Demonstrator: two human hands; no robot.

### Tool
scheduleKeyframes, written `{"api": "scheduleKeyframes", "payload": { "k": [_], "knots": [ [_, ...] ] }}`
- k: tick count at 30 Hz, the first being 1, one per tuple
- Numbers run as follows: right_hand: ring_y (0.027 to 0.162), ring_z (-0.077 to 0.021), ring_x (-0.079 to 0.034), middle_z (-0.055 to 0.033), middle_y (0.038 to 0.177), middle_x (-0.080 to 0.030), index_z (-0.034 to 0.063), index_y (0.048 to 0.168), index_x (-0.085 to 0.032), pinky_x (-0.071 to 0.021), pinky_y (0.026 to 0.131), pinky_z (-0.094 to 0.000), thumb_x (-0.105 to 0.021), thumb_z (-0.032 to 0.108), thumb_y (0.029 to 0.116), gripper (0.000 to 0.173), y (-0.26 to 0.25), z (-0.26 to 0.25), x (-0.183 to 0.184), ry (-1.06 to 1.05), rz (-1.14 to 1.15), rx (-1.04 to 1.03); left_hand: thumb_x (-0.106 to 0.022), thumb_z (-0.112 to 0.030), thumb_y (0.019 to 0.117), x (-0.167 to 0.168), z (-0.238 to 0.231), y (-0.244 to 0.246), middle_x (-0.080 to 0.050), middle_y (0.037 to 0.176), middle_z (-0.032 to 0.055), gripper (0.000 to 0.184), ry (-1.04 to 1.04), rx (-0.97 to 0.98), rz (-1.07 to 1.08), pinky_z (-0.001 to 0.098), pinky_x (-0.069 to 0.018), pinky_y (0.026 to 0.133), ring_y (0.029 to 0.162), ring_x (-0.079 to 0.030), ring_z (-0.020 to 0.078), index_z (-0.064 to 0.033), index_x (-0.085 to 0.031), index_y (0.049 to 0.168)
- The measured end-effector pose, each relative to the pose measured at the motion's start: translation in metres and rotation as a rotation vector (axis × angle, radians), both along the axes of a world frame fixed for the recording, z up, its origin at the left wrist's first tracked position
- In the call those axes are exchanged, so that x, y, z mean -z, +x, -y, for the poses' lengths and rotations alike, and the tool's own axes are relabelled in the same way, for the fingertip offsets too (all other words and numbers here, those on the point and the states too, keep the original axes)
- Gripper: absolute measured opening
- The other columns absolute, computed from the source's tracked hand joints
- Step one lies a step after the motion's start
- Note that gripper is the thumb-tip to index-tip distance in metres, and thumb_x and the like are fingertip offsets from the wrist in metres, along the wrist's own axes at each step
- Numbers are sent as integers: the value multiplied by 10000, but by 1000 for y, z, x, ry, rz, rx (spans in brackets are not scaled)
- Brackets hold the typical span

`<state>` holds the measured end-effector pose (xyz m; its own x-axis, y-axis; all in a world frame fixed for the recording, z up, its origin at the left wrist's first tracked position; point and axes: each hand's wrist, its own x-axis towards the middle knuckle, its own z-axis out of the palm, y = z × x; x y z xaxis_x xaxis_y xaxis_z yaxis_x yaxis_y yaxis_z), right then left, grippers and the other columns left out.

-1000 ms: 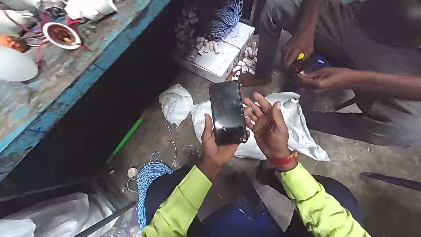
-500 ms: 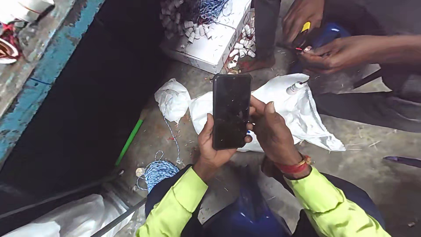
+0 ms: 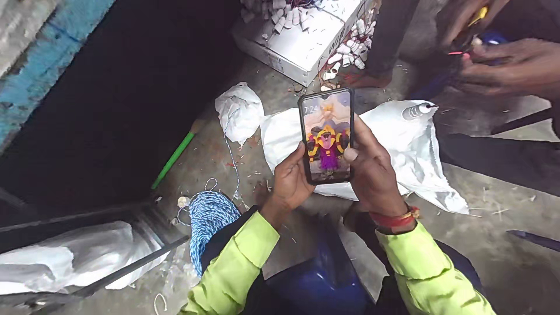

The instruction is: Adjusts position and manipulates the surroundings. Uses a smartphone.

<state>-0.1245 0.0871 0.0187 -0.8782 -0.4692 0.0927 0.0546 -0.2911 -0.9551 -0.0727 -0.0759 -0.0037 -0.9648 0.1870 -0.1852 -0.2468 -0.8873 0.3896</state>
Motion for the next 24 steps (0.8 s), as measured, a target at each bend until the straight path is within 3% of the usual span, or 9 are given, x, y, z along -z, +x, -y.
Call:
{"api": "scheduleKeyframes", "payload": {
  "k": [2,6,10,12,14,16,18,21,24],
  "knots": [
    [1177,-176,-633,-86,1447,-550,125,1632,-254,-606,885,-353,-592,196,961,754,6,13,0,12,4,-38,-367,-420,1091,8,5,6,-687,1209,74,409,-41,-97,21,404,-578,933,1102,-681,196,-168,-595,1319],
    [1294,-222,-577,-107,1551,-438,163,1661,-71,-578,994,-404,-597,-44,852,987,15,33,2,-16,62,-159,-360,-456,1098,4,20,11,-677,1229,22,406,-200,-174,108,364,-580,922,1111,-671,143,-219,-572,1350],
    [1181,-226,-648,-111,1502,-499,210,1659,-118,-614,894,-413,-518,-125,830,979,2,50,10,-30,143,-129,-404,-430,1094,1,42,4,-667,1277,45,408,-287,-167,102,392,-573,957,1140,-668,171,-235,-541,1426],
    [1156,-191,-660,-76,1457,-546,238,1644,-203,-612,899,-395,-451,-42,966,774,0,56,12,-34,220,-78,-393,-412,1098,-2,45,1,-665,1283,45,410,-331,-164,118,396,-573,958,1141,-668,171,-234,-534,1439],
    [1168,-169,-662,-42,1420,-590,260,1617,-297,-611,909,-376,-350,277,1124,496,1,60,11,-29,294,-31,-381,-423,1097,-5,46,1,-667,1282,42,426,-372,-150,145,395,-585,935,1126,-676,169,-241,-521,1455],
    [1241,-170,-625,-32,1441,-586,234,1590,-354,-580,973,-387,-241,509,1108,566,0,61,14,-70,312,-21,-378,-453,1091,-7,45,0,-681,1250,36,434,-401,-140,168,395,-591,908,1099,-684,165,-250,-535,1442],
    [1284,-192,-601,-58,1453,-571,187,1585,-343,-560,1014,-415,-212,537,1095,616,-2,59,18,-105,296,-14,-380,-480,1082,-7,40,-2,-695,1213,23,437,-421,-143,187,395,-590,896,1081,-688,154,-249,-569,1402],
    [1247,-165,-608,-52,1432,-566,182,1603,-289,-560,1002,-379,-346,345,1092,539,-3,53,17,-69,284,-7,-359,-529,1081,-7,34,-7,-687,1233,16,472,-423,-129,211,406,-585,915,1107,-678,152,-228,-580,1371],
    [1244,-156,-606,-55,1466,-529,164,1625,-219,-564,1000,-360,-468,86,1012,666,-3,45,15,34,194,-28,-335,-529,1088,-6,27,-15,-691,1221,6,481,-416,-144,230,399,-592,902,1096,-682,146,-217,-589,1350]
  ]
}}
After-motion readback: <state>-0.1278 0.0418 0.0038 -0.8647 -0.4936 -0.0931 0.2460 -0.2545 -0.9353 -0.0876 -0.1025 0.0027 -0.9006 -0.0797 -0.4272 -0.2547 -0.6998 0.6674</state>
